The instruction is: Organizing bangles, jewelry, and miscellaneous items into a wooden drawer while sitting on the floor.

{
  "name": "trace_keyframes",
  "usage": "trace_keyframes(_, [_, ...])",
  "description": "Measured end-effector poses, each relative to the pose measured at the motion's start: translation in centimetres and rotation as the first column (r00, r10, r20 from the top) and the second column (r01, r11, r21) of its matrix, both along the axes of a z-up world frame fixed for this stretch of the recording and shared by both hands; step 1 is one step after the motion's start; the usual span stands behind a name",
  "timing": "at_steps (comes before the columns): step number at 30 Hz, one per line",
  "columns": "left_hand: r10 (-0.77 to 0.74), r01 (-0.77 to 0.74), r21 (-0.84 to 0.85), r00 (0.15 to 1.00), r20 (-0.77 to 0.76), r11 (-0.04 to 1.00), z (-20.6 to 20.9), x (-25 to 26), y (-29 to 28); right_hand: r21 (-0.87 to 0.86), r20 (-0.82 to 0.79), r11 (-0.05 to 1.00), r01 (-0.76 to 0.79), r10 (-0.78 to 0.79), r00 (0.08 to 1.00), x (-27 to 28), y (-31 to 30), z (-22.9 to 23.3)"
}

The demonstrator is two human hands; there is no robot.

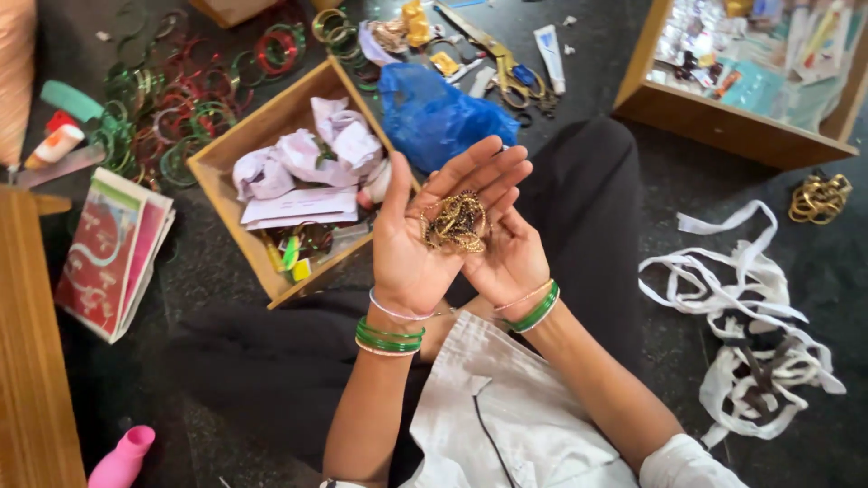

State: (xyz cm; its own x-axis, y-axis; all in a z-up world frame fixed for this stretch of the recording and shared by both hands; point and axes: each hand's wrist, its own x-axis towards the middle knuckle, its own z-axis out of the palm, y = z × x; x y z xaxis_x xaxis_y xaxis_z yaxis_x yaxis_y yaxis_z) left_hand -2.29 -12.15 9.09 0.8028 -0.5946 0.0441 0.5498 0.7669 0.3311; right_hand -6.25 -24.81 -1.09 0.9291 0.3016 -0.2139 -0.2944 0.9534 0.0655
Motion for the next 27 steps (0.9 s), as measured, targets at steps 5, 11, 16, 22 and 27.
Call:
trace_keyframes(5, [0.052, -0.183, 0.451, 0.956, 0.288, 0.874, 0.0, -1.8, -5.9, 0.210, 0.080, 0.971, 0.114, -0.133, 0.988, -0.7, -2.3, 2.7])
trace_keyframes(11, [-0.282, -0.599, 0.555, 0.492, 0.824, 0.577, 3.2, -2.3, -11.5, -0.129, -0.139, 0.933, 0.335, -0.352, 0.926, -3.0, -13.8, 1.5])
trace_keyframes(16, [-0.358, -0.479, 0.687, 0.608, 0.708, 0.546, 2.5, -1.6, -12.9, -0.360, -0.293, 0.702, 0.614, -0.710, 0.640, -6.6, -32.5, -3.0])
trace_keyframes(22, [-0.292, -0.364, 0.755, 0.762, 0.578, 0.546, 1.0, -0.7, -12.4, -0.726, -0.029, 0.217, 0.652, -0.957, 0.287, -10.3, -54.7, -19.7])
trace_keyframes(27, [-0.217, -0.408, 0.745, 0.784, 0.582, 0.527, -0.8, 0.7, -8.3, -0.789, 0.070, 0.156, 0.594, -0.938, 0.339, -8.5, -53.4, -16.3])
